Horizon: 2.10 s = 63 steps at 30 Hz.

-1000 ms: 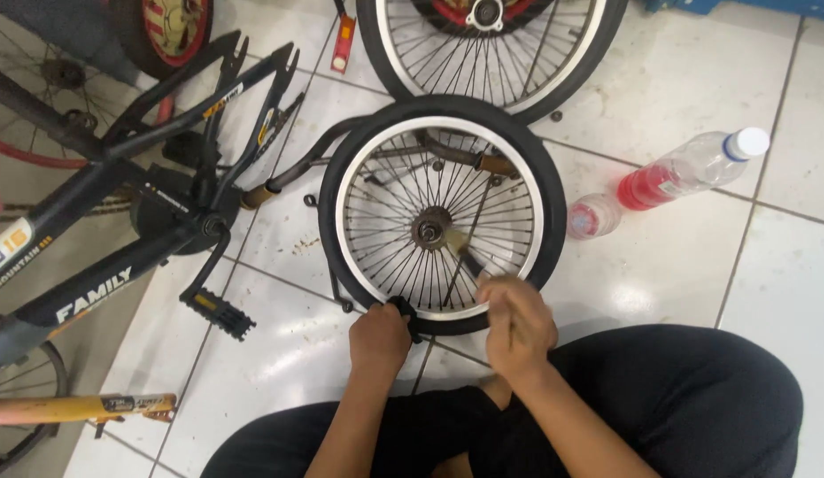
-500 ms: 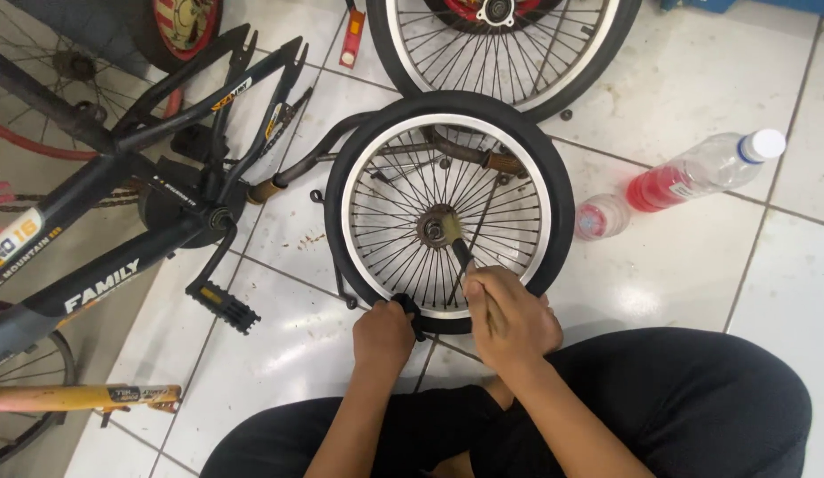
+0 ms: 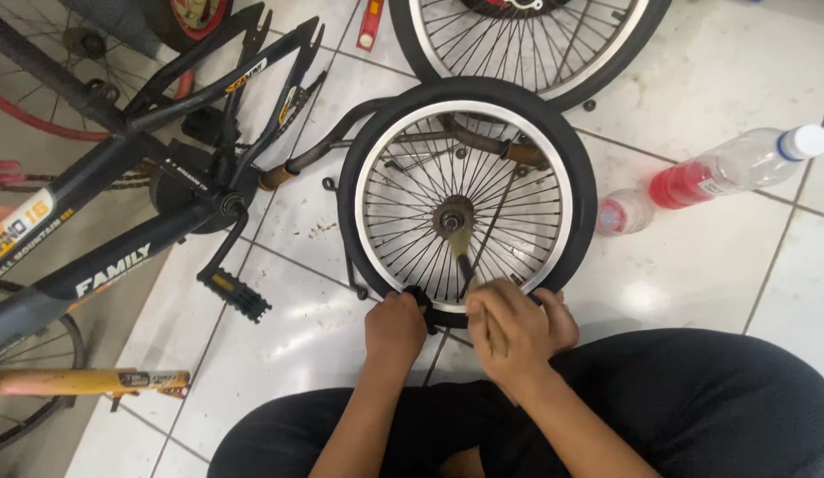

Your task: Cleaning a bicycle wheel hub and rim using a brush and a cloth

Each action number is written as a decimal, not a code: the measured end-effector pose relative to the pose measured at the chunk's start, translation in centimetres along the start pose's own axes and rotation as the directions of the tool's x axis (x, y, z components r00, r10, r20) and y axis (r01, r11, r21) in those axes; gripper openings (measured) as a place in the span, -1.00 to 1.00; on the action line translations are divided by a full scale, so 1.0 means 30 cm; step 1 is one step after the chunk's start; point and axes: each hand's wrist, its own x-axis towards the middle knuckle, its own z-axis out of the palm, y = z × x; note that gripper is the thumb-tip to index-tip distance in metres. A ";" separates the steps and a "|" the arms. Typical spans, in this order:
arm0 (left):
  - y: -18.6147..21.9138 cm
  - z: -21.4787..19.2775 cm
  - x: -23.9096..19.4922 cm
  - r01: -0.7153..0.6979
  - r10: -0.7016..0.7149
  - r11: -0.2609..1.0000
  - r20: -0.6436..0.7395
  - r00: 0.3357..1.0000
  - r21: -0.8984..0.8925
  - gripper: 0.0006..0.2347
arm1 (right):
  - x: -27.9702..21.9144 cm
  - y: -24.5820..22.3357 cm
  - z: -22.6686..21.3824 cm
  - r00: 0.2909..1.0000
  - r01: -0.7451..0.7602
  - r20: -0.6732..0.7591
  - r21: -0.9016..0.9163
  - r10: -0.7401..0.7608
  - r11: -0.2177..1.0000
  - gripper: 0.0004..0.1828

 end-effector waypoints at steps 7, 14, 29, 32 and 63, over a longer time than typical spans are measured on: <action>0.009 -0.016 -0.012 0.028 -0.028 0.999 0.037 0.999 -0.018 -0.75 | -0.011 0.070 0.075 0.927 -0.258 0.357 0.374 0.119 0.891 -0.78; 0.014 -0.003 -0.009 0.003 -0.003 1.000 0.013 1.000 0.016 -0.73 | -0.003 0.053 -0.050 0.997 0.060 0.056 -0.092 -0.055 0.994 -0.89; 0.033 -0.100 -0.056 -0.097 0.107 0.992 -0.129 0.986 0.079 -0.74 | 0.072 0.007 -0.039 0.955 0.052 -0.295 0.217 0.015 0.975 -0.74; 0.020 -0.076 -0.057 -0.092 0.100 0.993 -0.120 0.988 0.067 -0.77 | 0.027 0.057 0.029 0.972 0.087 -0.231 0.131 -0.055 0.988 -0.83; 0.012 -0.042 -0.037 -0.117 0.135 0.988 -0.200 0.970 0.099 -0.77 | 0.051 -0.075 -0.026 0.952 0.157 -0.293 0.222 -0.087 0.962 -0.69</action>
